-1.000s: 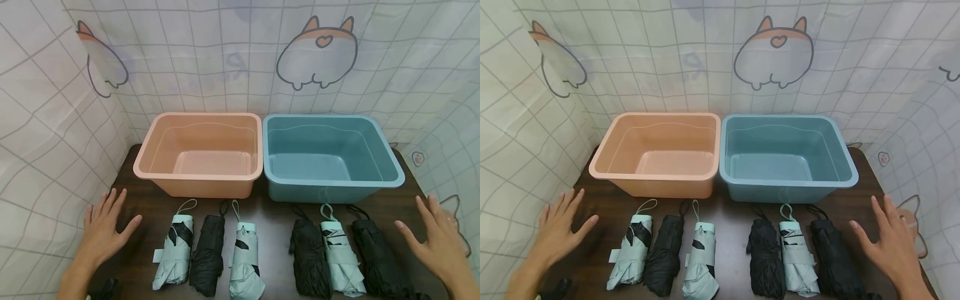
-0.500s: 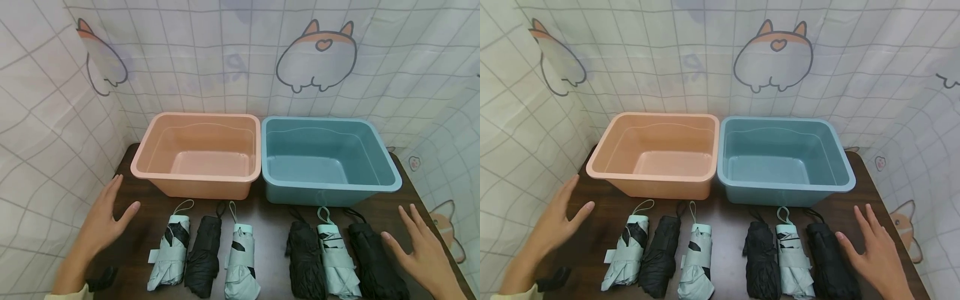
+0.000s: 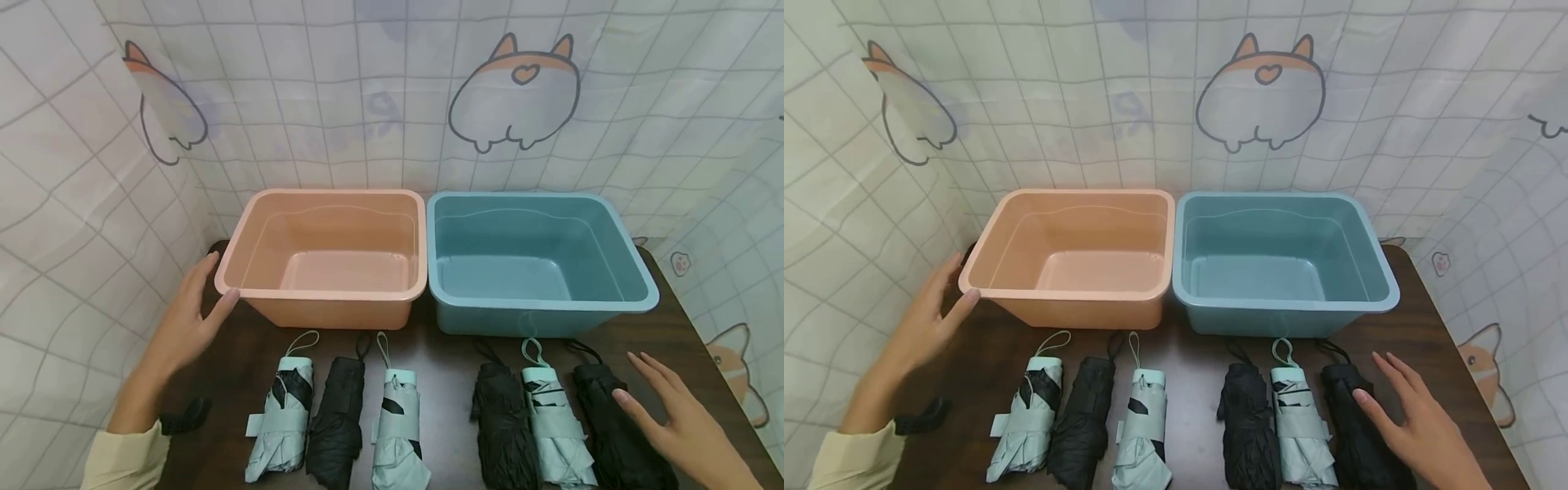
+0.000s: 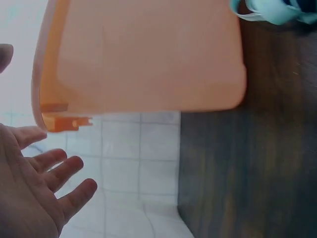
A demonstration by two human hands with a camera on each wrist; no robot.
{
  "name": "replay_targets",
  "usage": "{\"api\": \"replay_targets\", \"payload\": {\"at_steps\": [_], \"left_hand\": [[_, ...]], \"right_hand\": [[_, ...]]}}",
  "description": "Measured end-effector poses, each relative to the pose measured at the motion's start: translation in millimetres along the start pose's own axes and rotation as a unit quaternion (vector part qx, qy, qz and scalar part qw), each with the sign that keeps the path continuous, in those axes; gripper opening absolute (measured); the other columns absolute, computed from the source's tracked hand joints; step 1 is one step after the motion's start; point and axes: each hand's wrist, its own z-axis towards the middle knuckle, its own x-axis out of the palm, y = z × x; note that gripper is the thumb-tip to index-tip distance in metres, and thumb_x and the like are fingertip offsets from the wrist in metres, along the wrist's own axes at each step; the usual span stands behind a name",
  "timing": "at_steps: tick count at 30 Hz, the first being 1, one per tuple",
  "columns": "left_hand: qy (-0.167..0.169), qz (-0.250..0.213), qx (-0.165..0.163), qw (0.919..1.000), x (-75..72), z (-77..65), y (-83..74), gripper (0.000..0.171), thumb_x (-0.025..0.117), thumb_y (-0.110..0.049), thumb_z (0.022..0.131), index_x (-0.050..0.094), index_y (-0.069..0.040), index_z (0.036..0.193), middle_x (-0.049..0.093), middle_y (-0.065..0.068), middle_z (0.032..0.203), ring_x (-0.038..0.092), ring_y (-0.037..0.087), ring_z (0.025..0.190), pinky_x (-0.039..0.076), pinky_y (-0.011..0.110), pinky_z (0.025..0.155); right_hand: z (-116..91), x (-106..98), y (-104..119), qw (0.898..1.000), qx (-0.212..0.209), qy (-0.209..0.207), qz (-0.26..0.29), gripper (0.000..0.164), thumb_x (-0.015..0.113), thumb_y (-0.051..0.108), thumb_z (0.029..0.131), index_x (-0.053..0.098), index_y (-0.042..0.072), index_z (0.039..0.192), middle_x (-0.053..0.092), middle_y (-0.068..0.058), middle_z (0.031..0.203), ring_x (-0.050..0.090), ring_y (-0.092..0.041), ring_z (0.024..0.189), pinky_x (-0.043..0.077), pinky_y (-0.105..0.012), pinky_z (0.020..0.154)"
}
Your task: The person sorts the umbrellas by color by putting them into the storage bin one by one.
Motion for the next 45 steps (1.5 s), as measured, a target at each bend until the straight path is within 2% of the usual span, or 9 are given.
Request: {"api": "replay_targets", "payload": {"at_steps": [5, 9, 14, 22, 26, 29, 36, 40, 45], "left_hand": [[0.024, 0.02, 0.007, 0.9995, -1.6, 23.2, -10.2, 0.078, 0.059, -0.037, 0.106, 0.022, -0.008, 0.169, 0.022, 0.025, 0.174, 0.025, 0.052, 0.158, 0.023, 0.076, 0.122], [0.053, 0.045, -0.009, 0.9975, -1.5, 39.4, -17.6, 0.082, 0.057, -0.044, 0.106, 0.02, -0.006, 0.169, 0.017, 0.022, 0.177, 0.025, 0.052, 0.158, 0.027, 0.077, 0.12], [0.076, 0.063, -0.022, 0.9948, -2.2, 50.5, -18.0, 0.085, 0.056, -0.048, 0.106, 0.018, -0.006, 0.17, 0.014, 0.02, 0.178, 0.022, 0.051, 0.161, 0.024, 0.075, 0.123], [0.101, 0.084, -0.025, 0.991, 1.3, 58.3, -8.8, 0.088, 0.053, -0.053, 0.106, 0.016, -0.008, 0.171, 0.011, 0.02, 0.178, 0.02, 0.053, 0.161, 0.021, 0.077, 0.122], [0.096, 0.096, -0.026, 0.9905, 2.4, 61.1, -7.7, 0.091, 0.056, -0.053, 0.103, 0.015, -0.008, 0.171, 0.011, 0.018, 0.179, 0.02, 0.05, 0.162, 0.021, 0.075, 0.124], [0.093, 0.107, -0.021, 0.9897, 3.1, 62.5, -7.5, 0.09, 0.057, -0.05, 0.103, 0.015, -0.008, 0.171, 0.013, 0.019, 0.179, 0.02, 0.05, 0.162, 0.022, 0.075, 0.124], [0.089, 0.133, -0.022, 0.9868, 4.2, 63.2, -8.0, 0.091, 0.054, -0.053, 0.103, 0.015, -0.008, 0.171, 0.015, 0.02, 0.178, 0.017, 0.052, 0.162, 0.02, 0.077, 0.124], [0.083, 0.138, -0.009, 0.9869, 5.2, 62.8, -6.4, 0.091, 0.055, -0.053, 0.102, 0.016, -0.005, 0.17, 0.016, 0.022, 0.177, 0.015, 0.054, 0.162, 0.018, 0.075, 0.126], [0.077, 0.136, 0.024, 0.9875, 5.9, 61.8, -0.7, 0.09, 0.056, -0.046, 0.102, 0.018, 0.001, 0.168, 0.018, 0.027, 0.175, 0.017, 0.055, 0.161, 0.015, 0.069, 0.13]], "right_hand": [[-3, 2, 1, 0.999, 0.009, 0.046, -0.006, 0.087, 0.058, 0.049, 0.107, 0.019, 0.0, 0.168, 0.025, -0.044, 0.161, 0.033, -0.07, 0.136, 0.034, -0.083, 0.095], [-8, 4, -1, 0.999, 0.006, 0.049, -0.01, 0.089, 0.06, 0.047, 0.106, 0.019, -0.004, 0.166, 0.031, -0.046, 0.156, 0.039, -0.067, 0.131, 0.039, -0.08, 0.093], [-9, 13, -1, 0.998, 0.015, 0.056, -0.003, 0.09, 0.059, 0.047, 0.107, 0.02, -0.011, 0.163, 0.034, -0.047, 0.153, 0.041, -0.067, 0.13, 0.041, -0.077, 0.095], [-16, 24, -3, 0.997, 0.049, 0.052, 0.005, 0.085, 0.051, 0.051, 0.109, 0.023, -0.01, 0.163, 0.041, -0.048, 0.149, 0.05, -0.069, 0.125, 0.049, -0.073, 0.088], [-12, 22, -1, 0.993, 0.081, 0.087, 0.014, 0.082, 0.037, 0.053, 0.112, 0.021, -0.008, 0.164, 0.04, -0.049, 0.151, 0.057, -0.065, 0.122, 0.053, -0.068, 0.084], [-8, 19, 2, 0.987, 0.108, 0.115, 0.015, 0.085, 0.032, 0.057, 0.112, 0.02, -0.008, 0.165, 0.036, -0.048, 0.154, 0.055, -0.065, 0.125, 0.054, -0.065, 0.084], [-1, 16, 9, 0.973, 0.153, 0.169, -0.012, 0.102, 0.029, 0.071, 0.106, 0.013, -0.012, 0.163, 0.027, -0.049, 0.157, 0.04, -0.069, 0.136, 0.047, -0.075, 0.095], [0, 18, 10, 0.968, 0.176, 0.18, -0.01, 0.105, 0.027, 0.075, 0.104, 0.009, -0.008, 0.165, 0.031, -0.05, 0.152, 0.041, -0.07, 0.133, 0.048, -0.075, 0.09], [0, 19, 11, 0.971, 0.17, 0.167, -0.02, 0.105, 0.033, 0.074, 0.104, 0.012, -0.008, 0.164, 0.038, -0.051, 0.143, 0.049, -0.069, 0.124, 0.053, -0.068, 0.081]]}}
